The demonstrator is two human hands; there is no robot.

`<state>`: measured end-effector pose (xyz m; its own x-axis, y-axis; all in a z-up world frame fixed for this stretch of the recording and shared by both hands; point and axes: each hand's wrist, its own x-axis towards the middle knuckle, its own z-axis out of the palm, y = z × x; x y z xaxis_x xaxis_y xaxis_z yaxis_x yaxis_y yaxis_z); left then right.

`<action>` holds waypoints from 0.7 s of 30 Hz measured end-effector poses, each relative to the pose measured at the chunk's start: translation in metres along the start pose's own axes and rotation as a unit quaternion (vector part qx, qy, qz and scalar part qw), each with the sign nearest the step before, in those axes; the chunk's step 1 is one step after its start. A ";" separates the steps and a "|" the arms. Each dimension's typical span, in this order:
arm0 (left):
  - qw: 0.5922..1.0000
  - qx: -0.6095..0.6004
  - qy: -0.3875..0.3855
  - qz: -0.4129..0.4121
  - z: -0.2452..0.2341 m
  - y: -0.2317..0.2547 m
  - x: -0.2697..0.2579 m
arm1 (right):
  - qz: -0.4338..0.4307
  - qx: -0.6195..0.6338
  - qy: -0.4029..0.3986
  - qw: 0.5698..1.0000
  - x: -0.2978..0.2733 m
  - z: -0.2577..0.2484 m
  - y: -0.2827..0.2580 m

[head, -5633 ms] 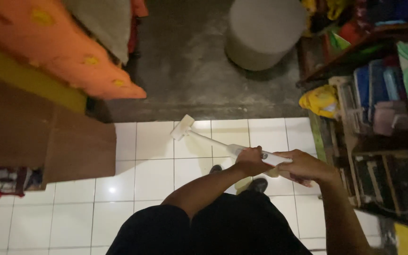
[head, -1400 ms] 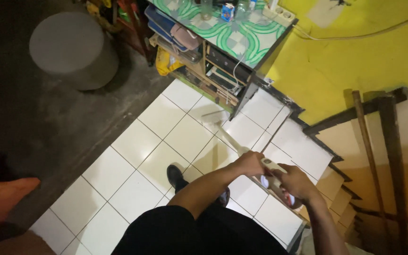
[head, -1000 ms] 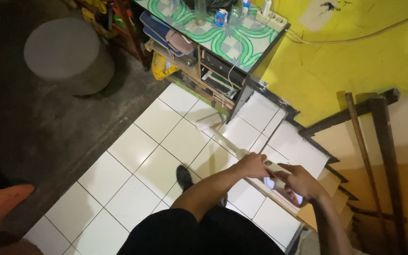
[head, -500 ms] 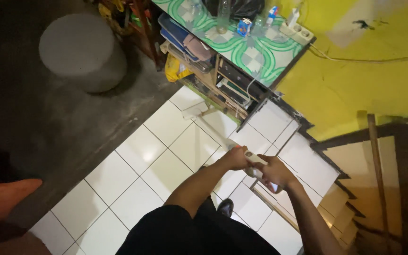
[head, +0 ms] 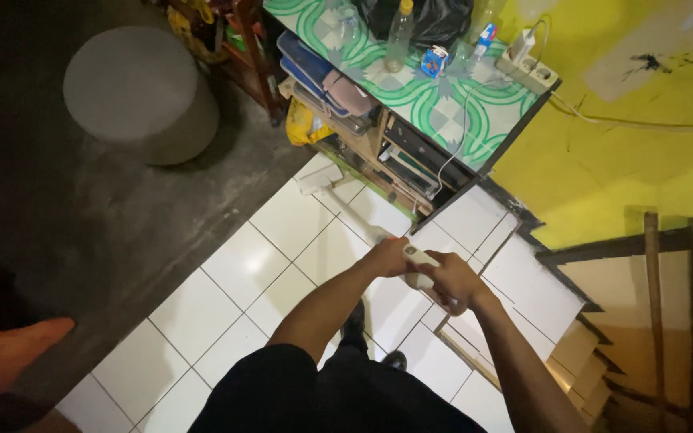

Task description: The person uses a corded electric floor mop to clean a tiled floor in a hallway. They move the mop back and forth across the tiles, covering areas near a table, a staircase, and a doorway.

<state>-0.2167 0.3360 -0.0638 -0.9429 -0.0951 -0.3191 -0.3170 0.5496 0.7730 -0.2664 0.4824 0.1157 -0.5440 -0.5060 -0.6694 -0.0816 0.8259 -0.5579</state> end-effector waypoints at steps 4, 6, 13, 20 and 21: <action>0.999 -0.005 0.013 0.035 -0.003 -0.009 0.005 | 0.004 0.003 0.003 1.000 0.009 0.001 -0.001; 0.998 -0.033 0.035 0.040 0.003 -0.015 0.004 | -0.025 -0.001 0.005 1.000 0.013 0.006 0.005; 0.998 -0.013 0.029 0.055 0.023 -0.017 -0.008 | 0.011 0.007 0.010 1.000 -0.008 0.021 0.014; 0.999 -0.043 0.023 0.021 0.058 0.023 -0.036 | 0.031 -0.022 0.016 0.999 -0.053 0.013 0.047; 0.998 -0.052 0.027 0.016 0.067 0.029 -0.039 | 0.034 -0.014 0.018 0.999 -0.061 0.012 0.053</action>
<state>-0.1825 0.4110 -0.0659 -0.9558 -0.1255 -0.2659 -0.2935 0.4635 0.8361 -0.2274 0.5540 0.1209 -0.5787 -0.4390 -0.6873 -0.0666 0.8654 -0.4967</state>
